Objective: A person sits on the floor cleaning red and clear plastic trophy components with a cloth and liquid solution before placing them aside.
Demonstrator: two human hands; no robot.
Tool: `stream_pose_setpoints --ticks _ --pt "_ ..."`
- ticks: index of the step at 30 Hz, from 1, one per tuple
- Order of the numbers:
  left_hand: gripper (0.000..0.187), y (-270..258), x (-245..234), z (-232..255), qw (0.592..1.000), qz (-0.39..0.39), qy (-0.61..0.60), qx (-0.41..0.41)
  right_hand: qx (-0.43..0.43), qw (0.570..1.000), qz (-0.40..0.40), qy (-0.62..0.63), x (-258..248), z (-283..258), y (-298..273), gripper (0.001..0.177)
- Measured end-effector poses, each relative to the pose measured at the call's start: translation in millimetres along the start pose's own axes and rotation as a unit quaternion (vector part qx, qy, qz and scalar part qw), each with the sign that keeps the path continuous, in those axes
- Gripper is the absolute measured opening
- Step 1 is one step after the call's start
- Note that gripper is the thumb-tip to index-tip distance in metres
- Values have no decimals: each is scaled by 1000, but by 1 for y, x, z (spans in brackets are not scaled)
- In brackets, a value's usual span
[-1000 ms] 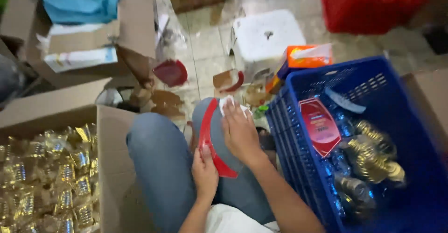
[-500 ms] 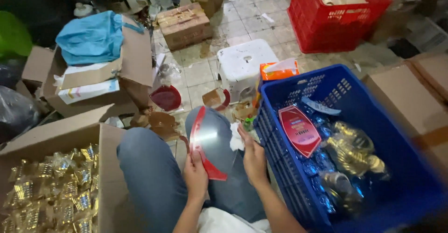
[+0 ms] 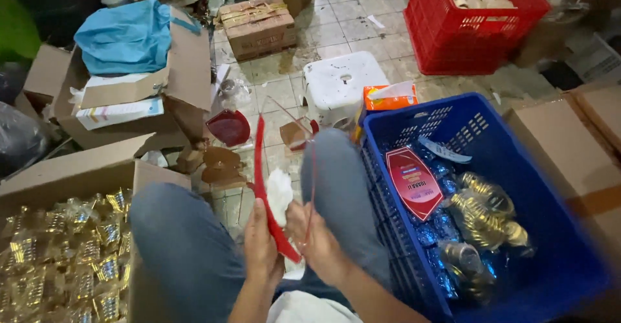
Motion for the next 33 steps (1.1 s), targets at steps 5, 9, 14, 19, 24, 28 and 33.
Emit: stream_pose_setpoints --ticks 5,9,14,19,24,28,33 --pt "55 6 -7 -5 1000 1 -3 -27 -10 987 47 152 6 -34 39 51" --pt "38 18 -16 -17 996 75 22 -50 -86 983 90 137 -2 -13 41 62" --pt "38 27 -9 -4 985 133 -56 -99 40 959 259 107 -71 49 -12 50" --pt "42 37 -13 -26 975 116 -81 -173 -59 978 188 70 -25 10 81 67" --pt "36 73 -20 22 970 196 -115 -90 77 977 137 -146 -65 68 7 62" --pt "38 91 -9 30 951 306 -42 -9 75 917 21 -391 3 28 72 63" --pt "61 99 28 52 954 300 -26 -3 69 906 82 -409 -2 23 102 45"
Point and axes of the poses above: each hand's wrist, its own y-axis towards the middle knuckle, its own x-axis out of the palm, z = x × y, the point moved 2 cm from there along y, towards the middle knuckle, and after that the axes turned 15 degrees about -x, right-handed, at the moved point
